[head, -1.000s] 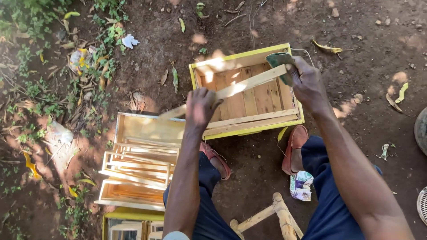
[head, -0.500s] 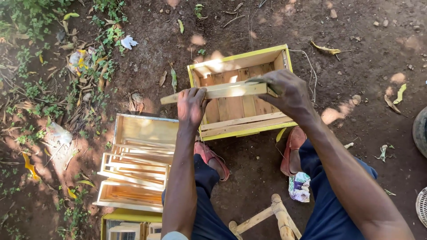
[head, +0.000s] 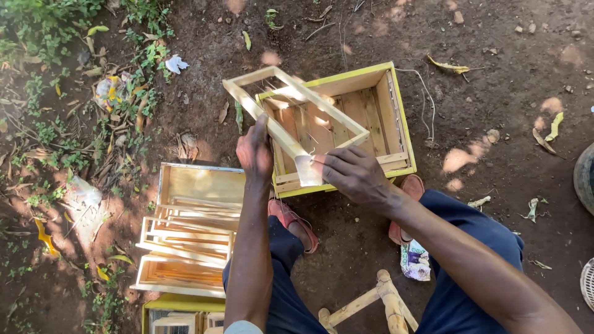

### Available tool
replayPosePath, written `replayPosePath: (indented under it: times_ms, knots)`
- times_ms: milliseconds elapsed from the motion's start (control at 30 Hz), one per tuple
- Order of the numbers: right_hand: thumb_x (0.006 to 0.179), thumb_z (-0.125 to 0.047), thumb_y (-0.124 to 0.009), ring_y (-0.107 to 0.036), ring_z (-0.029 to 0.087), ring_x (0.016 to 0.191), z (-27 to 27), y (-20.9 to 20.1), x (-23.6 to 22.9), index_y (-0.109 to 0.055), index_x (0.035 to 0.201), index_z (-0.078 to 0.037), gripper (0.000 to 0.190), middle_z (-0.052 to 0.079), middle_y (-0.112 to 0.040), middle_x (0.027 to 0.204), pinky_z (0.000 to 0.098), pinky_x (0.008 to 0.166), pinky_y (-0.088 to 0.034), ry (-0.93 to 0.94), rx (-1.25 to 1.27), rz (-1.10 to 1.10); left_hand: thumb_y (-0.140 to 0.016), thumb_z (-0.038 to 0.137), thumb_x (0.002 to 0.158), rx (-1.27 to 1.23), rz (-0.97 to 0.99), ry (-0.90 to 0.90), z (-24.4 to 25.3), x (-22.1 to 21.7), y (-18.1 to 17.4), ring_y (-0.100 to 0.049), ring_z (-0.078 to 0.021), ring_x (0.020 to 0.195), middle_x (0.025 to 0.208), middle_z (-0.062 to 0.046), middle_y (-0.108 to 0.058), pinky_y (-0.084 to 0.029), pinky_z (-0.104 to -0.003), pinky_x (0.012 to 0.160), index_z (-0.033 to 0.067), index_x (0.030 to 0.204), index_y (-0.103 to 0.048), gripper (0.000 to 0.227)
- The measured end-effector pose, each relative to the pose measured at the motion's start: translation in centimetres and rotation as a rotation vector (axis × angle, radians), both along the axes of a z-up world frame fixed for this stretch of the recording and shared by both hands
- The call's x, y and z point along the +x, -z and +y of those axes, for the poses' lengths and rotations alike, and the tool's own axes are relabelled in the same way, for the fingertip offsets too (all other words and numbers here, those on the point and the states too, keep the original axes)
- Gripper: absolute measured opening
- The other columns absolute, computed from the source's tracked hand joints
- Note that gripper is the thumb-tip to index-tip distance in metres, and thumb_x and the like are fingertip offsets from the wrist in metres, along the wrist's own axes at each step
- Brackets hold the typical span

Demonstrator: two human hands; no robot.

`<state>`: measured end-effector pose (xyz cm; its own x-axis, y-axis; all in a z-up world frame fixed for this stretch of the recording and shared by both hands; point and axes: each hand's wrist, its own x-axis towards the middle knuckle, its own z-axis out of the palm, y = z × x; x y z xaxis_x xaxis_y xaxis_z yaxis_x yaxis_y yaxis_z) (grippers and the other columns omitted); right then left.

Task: Sanding wooden beehive frames with a sanding block to smooth the edges and surfaces.

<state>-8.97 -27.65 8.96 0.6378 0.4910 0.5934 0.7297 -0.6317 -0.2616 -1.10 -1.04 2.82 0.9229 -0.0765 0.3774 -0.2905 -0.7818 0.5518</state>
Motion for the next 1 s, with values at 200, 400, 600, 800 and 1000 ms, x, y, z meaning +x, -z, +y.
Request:
replayPosePath:
  times_ms: [200,400,600,800,1000]
  knots:
    - [0.110,-0.023,-0.058,-0.072,0.027,0.099,0.1,-1.7,-0.2,-0.076,0.108,-0.007,0.024,0.012,-0.075,0.113,0.0375,0.079,-0.055,-0.002,0.119,-0.148,-0.058,0.002,0.099,-0.151,0.177,-0.133,-2.8,0.1,-4.3,-0.075,-0.0498,0.101,0.107,-0.029,-0.078,-0.058,-0.061,0.091,0.0228,0.141,-0.062,0.047]
    - [0.110,-0.020,-0.058,-0.072,0.027,0.098,-0.3,-2.6,0.3,-0.078,0.116,-0.007,0.024,0.012,-0.076,0.113,0.0376,0.076,-0.055,0.034,0.112,-0.190,-0.049,0.011,0.101,-0.509,0.334,-0.110,-3.8,0.0,-6.6,-0.077,-0.0313,0.096,0.101,-0.024,-0.077,-0.063,-0.052,0.090,0.0153,0.142,-0.065,0.045]
    - [0.109,-0.021,-0.059,-0.071,0.030,0.098,0.5,-0.9,-0.2,-0.076,0.112,-0.006,0.022,0.014,-0.076,0.110,0.0396,0.077,-0.054,0.006,0.110,-0.157,-0.066,0.026,0.104,-0.706,0.458,-0.183,-4.5,0.6,-4.7,-0.057,-0.0170,0.084,0.092,-0.014,-0.064,-0.059,-0.038,0.078,0.0006,0.150,-0.053,0.054]
    - [0.106,-0.012,-0.057,-0.072,0.032,0.097,-4.8,1.3,-5.1,-0.075,0.120,-0.008,0.023,0.014,-0.076,0.113,0.0418,0.078,-0.056,0.035,0.139,0.005,-0.058,0.009,0.104,-0.726,0.536,-0.284,-3.2,1.3,-5.1,-0.058,-0.0130,0.085,0.103,-0.009,-0.063,-0.055,-0.025,0.079,0.0163,0.171,-0.018,0.078]
    - [0.113,-0.051,-0.049,-0.059,0.032,0.139,-27.5,-4.9,-25.0,-0.046,0.159,-0.014,0.059,0.018,-0.055,0.159,0.0406,0.105,-0.046,0.969,1.177,0.844,-0.052,0.029,0.102,-0.705,0.472,-0.332,0.6,3.3,0.8,-0.055,-0.0130,0.072,0.085,0.001,-0.058,-0.047,-0.035,0.070,-0.0045,0.168,-0.019,0.081]
